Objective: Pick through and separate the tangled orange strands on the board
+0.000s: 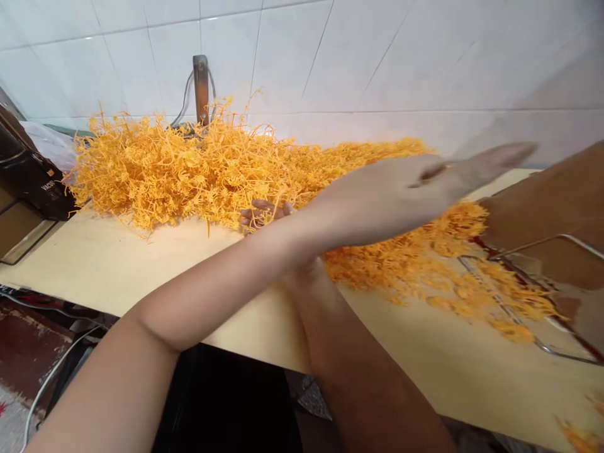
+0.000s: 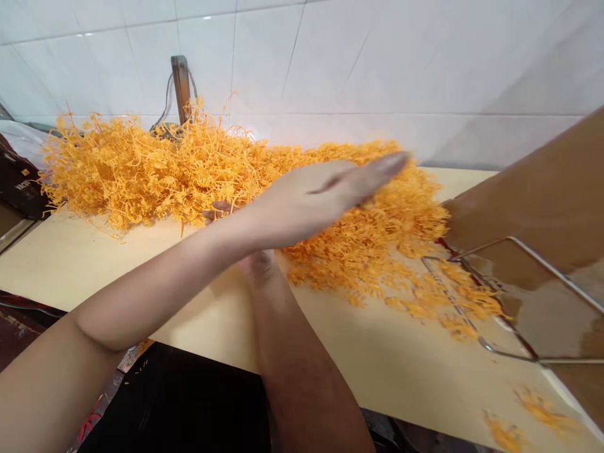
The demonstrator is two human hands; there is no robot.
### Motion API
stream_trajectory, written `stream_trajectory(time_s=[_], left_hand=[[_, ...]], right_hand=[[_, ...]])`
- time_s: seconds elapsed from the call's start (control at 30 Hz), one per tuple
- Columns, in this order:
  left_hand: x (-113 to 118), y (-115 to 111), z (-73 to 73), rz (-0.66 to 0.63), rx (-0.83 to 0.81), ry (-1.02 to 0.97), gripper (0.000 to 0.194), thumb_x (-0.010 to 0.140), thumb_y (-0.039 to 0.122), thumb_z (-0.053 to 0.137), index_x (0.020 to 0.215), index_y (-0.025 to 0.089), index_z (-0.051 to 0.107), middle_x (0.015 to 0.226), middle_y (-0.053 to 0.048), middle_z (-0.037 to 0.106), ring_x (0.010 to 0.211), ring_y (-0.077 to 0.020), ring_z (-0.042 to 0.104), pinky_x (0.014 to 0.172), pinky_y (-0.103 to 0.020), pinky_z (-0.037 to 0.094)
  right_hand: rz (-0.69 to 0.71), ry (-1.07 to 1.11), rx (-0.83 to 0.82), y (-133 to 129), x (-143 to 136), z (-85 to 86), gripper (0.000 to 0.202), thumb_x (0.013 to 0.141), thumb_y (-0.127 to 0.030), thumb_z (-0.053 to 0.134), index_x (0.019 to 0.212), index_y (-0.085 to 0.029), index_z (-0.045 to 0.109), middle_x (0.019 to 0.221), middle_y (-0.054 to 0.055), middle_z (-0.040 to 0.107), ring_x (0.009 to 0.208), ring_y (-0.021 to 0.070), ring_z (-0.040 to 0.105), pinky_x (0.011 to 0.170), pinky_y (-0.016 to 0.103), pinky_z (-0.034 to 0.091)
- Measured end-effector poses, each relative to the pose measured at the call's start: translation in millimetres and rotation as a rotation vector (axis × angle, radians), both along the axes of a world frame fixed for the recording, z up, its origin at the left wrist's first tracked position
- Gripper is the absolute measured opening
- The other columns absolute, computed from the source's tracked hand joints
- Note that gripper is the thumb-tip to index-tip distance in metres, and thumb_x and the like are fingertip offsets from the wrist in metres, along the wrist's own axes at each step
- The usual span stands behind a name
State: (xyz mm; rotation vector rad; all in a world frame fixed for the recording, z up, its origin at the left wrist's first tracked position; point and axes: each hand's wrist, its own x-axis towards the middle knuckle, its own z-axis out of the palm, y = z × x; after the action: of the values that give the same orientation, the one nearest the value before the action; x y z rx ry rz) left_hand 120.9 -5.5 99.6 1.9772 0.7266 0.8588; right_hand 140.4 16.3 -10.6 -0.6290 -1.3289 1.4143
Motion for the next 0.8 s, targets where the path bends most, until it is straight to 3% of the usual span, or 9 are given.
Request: stream_trajectory(time_s=[0.1, 0.13, 0.2, 0.27, 0.33, 0.4, 0.57, 0.67, 0.8], left_hand=[[56.1, 38.4, -19.3, 0.126, 0.187, 0.262, 0.058, 0.086, 0.051, 0.024, 0.067, 0.011, 0.061, 0.124, 0.002, 0.049, 0.118, -0.0274, 0.043, 0.078, -0.035, 0.04], [67.9, 49.1, -26.0, 0.173, 0.246, 0.242, 0.057, 0.086, 0.051, 0.026, 0.066, 0.009, 0.06, 0.13, 0.0, 0.045, 0.12, -0.0322, 0.041, 0.077, -0.038, 0.039], [76.4, 60.7, -33.0, 0.223, 0.354, 0.186, 0.033, 0.082, 0.042, 0.047, 0.075, 0.013, 0.062, 0.129, -0.008, 0.045, 0.121, -0.0324, 0.041, 0.077, -0.039, 0.044], [64.8, 57.0, -28.4, 0.26, 0.454, 0.269, 0.016, 0.08, 0.027, 0.053, 0.085, 0.014, 0.062, 0.117, -0.011, 0.053, 0.111, -0.0279, 0.05, 0.076, -0.037, 0.044], [38.2, 42.2, -15.7, 0.267, 0.52, 0.43, 0.018, 0.083, 0.016, 0.045, 0.088, 0.012, 0.062, 0.098, -0.009, 0.06, 0.095, -0.0216, 0.057, 0.073, -0.035, 0.042], [4.0, 24.9, -3.4, 0.308, 0.553, 0.319, 0.024, 0.085, 0.018, 0.04, 0.088, 0.012, 0.063, 0.088, -0.005, 0.063, 0.088, -0.0164, 0.058, 0.075, -0.031, 0.041], [-68.2, 9.4, -2.1, 0.4, 0.167, -0.1, 0.018, 0.083, 0.024, 0.046, 0.086, 0.015, 0.061, 0.068, -0.001, 0.057, 0.065, -0.0082, 0.054, 0.058, -0.021, 0.039], [-74.7, 16.5, -10.8, 0.39, 0.081, -0.128, 0.01, 0.076, 0.022, 0.057, 0.08, 0.014, 0.061, 0.066, 0.0, 0.057, 0.067, -0.0084, 0.054, 0.057, -0.02, 0.039], [-39.1, 27.2, -17.0, 0.302, 0.28, -0.032, 0.015, 0.071, 0.015, 0.059, 0.085, 0.014, 0.061, 0.078, -0.001, 0.061, 0.082, -0.0126, 0.057, 0.071, -0.025, 0.043]], right_hand=[[0.128, 0.227, -0.244, 4.0, 5.5, -1.5, 0.039, 0.081, -0.054, 0.036, 0.093, -0.027, 0.061, 0.095, 0.0, 0.066, 0.085, 0.0121, 0.062, 0.07, 0.029, 0.049], [0.151, 0.277, -0.286, 5.1, 7.5, -1.2, 0.037, 0.081, -0.053, 0.038, 0.092, -0.027, 0.061, 0.095, 0.001, 0.066, 0.084, 0.0117, 0.062, 0.07, 0.029, 0.049], [0.178, 0.324, -0.293, 5.5, 10.3, 1.0, 0.035, 0.082, -0.051, 0.039, 0.094, -0.026, 0.061, 0.099, 0.002, 0.065, 0.085, 0.0117, 0.061, 0.069, 0.028, 0.049], [0.191, 0.358, -0.279, 3.1, 10.4, 5.3, 0.036, 0.082, -0.049, 0.039, 0.098, -0.024, 0.06, 0.102, 0.003, 0.064, 0.086, 0.0135, 0.06, 0.07, 0.029, 0.049], [0.147, 0.389, -0.25, -0.6, 8.5, 10.9, 0.036, 0.08, -0.049, 0.041, 0.098, -0.023, 0.059, 0.102, 0.005, 0.063, 0.087, 0.0166, 0.06, 0.07, 0.032, 0.049], [0.079, 0.431, -0.22, -3.2, 5.9, 16.0, 0.032, 0.076, -0.048, 0.046, 0.092, -0.023, 0.057, 0.099, 0.005, 0.063, 0.09, 0.0183, 0.059, 0.071, 0.033, 0.049], [0.123, 0.395, -0.212, 1.5, 0.4, 16.9, 0.033, 0.076, -0.052, 0.046, 0.085, -0.022, 0.054, 0.084, 0.004, 0.064, 0.083, 0.0186, 0.06, 0.065, 0.034, 0.049], [0.134, 0.376, -0.228, 6.0, -2.0, 10.8, 0.032, 0.075, -0.053, 0.046, 0.083, -0.022, 0.054, 0.078, 0.003, 0.063, 0.079, 0.0176, 0.06, 0.063, 0.032, 0.048], [0.101, 0.362, -0.206, 2.1, -0.7, 9.1, 0.027, 0.068, -0.049, 0.055, 0.078, -0.023, 0.053, 0.077, 0.001, 0.061, 0.078, 0.017, 0.059, 0.065, 0.031, 0.048]])
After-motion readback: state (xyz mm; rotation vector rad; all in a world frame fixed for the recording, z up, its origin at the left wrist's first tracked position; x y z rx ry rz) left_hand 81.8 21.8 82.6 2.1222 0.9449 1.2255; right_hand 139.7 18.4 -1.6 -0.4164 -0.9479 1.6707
